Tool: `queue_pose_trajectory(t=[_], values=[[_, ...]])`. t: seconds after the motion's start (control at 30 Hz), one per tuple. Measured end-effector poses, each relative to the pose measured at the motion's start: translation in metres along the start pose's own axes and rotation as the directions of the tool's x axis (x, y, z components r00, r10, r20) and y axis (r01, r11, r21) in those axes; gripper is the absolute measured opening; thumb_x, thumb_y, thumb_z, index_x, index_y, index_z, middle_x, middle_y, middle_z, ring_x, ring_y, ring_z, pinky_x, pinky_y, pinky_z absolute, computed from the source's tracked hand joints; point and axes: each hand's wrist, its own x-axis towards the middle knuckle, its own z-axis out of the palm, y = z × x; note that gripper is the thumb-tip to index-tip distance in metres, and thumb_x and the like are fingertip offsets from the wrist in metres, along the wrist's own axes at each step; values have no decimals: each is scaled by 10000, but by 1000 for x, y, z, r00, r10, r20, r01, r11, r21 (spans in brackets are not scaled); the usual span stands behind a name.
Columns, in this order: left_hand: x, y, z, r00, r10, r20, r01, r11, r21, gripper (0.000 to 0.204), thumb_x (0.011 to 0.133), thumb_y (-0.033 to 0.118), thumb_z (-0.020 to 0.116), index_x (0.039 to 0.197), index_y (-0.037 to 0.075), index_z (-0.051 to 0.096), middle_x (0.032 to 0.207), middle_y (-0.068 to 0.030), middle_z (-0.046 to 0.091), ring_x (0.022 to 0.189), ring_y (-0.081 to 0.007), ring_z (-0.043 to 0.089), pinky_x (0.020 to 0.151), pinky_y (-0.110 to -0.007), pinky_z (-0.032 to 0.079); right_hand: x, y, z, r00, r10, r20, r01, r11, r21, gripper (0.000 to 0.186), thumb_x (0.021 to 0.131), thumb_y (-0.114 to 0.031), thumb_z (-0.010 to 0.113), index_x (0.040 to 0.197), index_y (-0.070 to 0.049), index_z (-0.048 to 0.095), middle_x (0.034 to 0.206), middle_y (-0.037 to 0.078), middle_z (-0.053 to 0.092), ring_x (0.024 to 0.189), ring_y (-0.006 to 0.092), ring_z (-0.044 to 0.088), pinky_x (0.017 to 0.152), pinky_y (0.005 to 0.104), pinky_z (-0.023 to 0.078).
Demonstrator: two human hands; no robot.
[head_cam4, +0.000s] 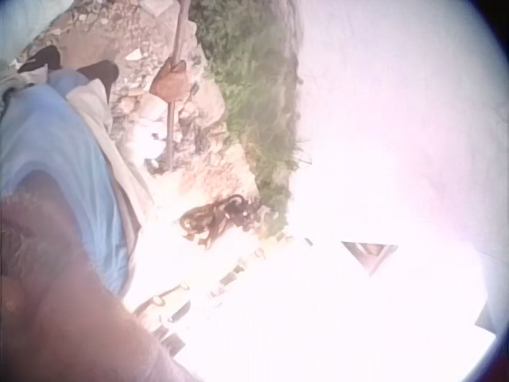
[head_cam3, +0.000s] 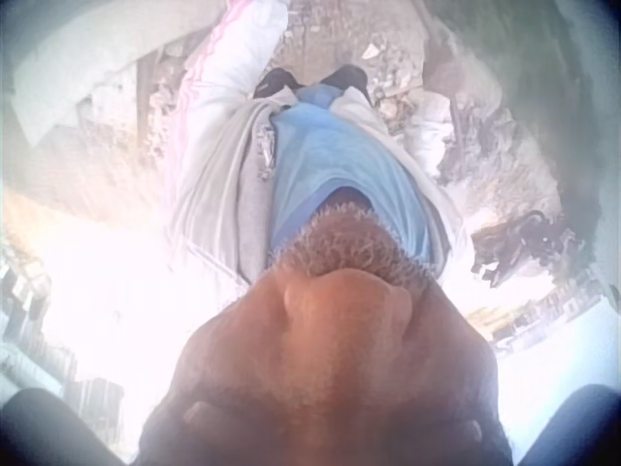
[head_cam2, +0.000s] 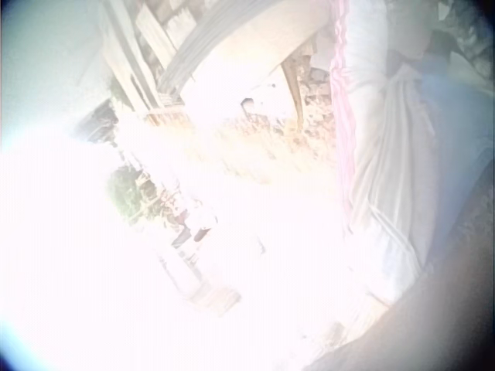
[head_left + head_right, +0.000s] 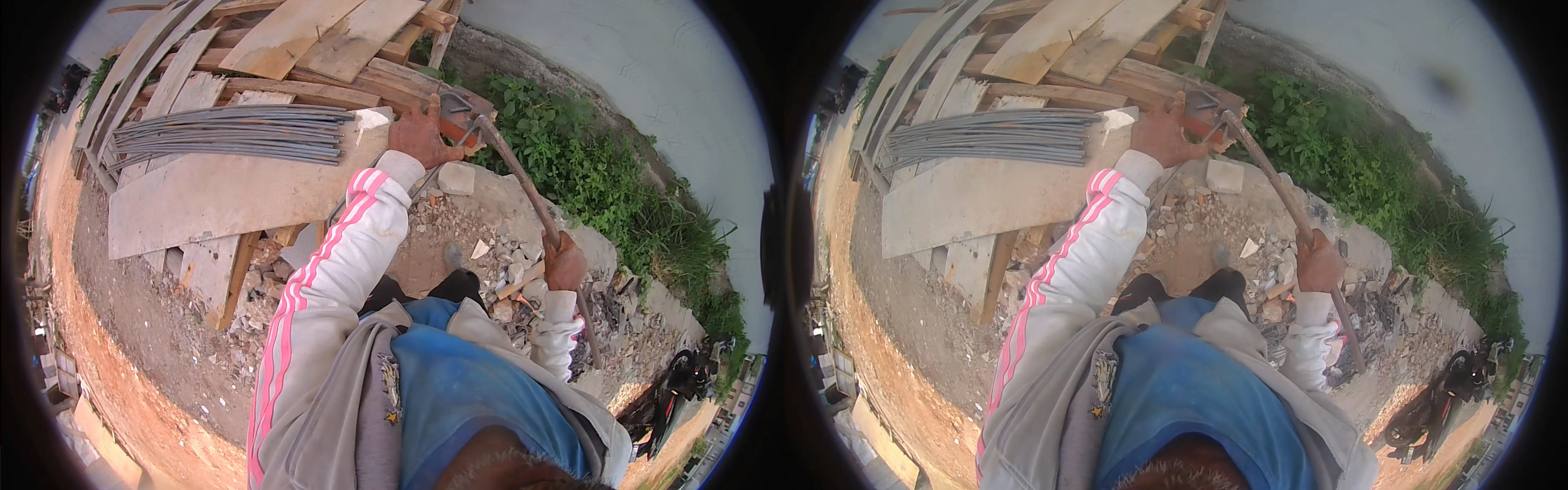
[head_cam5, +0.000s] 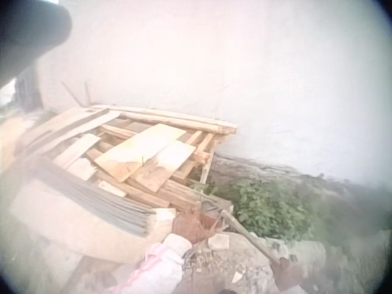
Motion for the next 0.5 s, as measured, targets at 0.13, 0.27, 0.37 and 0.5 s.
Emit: queue_pose_trajectory(t=[0.13, 0.27, 0.37, 0.5], values=[[0, 1, -8, 998, -37, 58, 37, 999, 5, 1239, 611, 731, 752, 1549, 38, 333, 1358, -285, 540, 1170, -416, 632, 944, -472, 540, -26, -18, -4, 999, 4, 54, -10, 994, 110, 438, 908, -528, 667, 919, -90, 654, 716, 205, 667, 697, 407, 680, 590, 513, 509], [2, 2, -9, 999, -3, 45, 4, 1000, -13, 1242, 617, 742, 747, 1551, 38, 329, 1384, -295, 519, 1152, -429, 643, 934, -471, 546, -12, 38, -10, 919, -126, 374, -83, 865, 495, 544, 987, -582, 546, 833, -61, 568, 574, 50, 525, 520, 217, 554, 487, 386, 413], [2, -1, -12, 998, 7, 64, -8, 1000, 12, 1238, 623, 747, 743, 1552, 42, 329, 1385, -290, 521, 1132, -436, 651, 923, -481, 550, -18, 67, -45, 729, -98, 678, -394, 750, 532, 575, 1006, -606, 504, 784, -76, 533, 620, -52, 375, 576, 71, 394, 516, 282, 347], [2, -2, -8, 998, 2, 56, -4, 1000, 26, 1245, 624, 757, 743, 1558, 51, 322, 1383, -280, 525, 1131, -444, 647, 908, -486, 555, -27, 79, -48, 869, -137, 475, -161, 830, 534, 622, 1004, -606, 507, 805, -25, 612, 642, 2, 463, 615, 118, 450, 563, 321, 394]])
